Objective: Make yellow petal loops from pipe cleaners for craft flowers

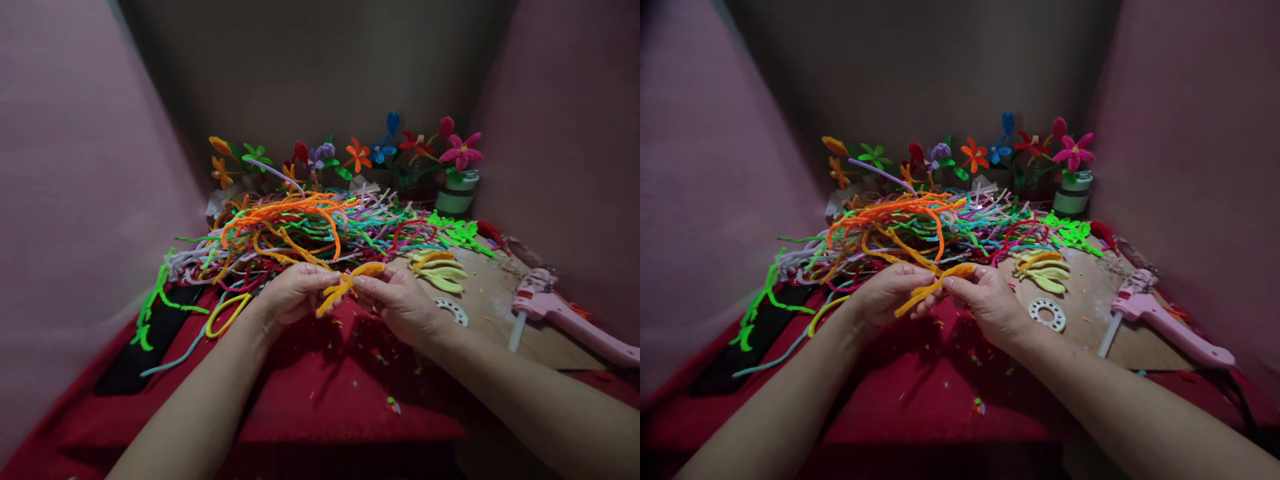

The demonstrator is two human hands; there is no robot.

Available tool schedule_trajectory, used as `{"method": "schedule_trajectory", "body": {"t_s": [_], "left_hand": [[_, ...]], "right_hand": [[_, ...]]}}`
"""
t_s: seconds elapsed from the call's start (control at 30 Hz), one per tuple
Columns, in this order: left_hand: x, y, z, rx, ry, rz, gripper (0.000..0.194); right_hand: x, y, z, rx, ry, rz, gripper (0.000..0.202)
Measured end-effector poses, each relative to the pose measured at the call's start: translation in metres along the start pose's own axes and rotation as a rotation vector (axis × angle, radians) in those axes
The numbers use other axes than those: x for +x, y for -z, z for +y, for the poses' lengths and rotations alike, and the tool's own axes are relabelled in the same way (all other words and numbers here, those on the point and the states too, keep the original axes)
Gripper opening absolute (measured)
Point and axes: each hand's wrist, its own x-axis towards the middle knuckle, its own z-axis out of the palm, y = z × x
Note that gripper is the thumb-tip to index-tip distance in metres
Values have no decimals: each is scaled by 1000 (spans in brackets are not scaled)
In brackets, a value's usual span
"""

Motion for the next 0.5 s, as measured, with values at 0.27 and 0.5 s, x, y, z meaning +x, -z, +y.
{"method": "schedule_trajectory", "body": {"t_s": [0.27, 0.5], "left_hand": [[-11, -6, 3, 30, 17, -209, 30], [-9, -30, -4, 1361, -591, 366, 28]], "right_hand": [[-8, -1, -9, -384, 210, 5, 8], [-1, -3, 5, -211, 50, 220, 11]]}}
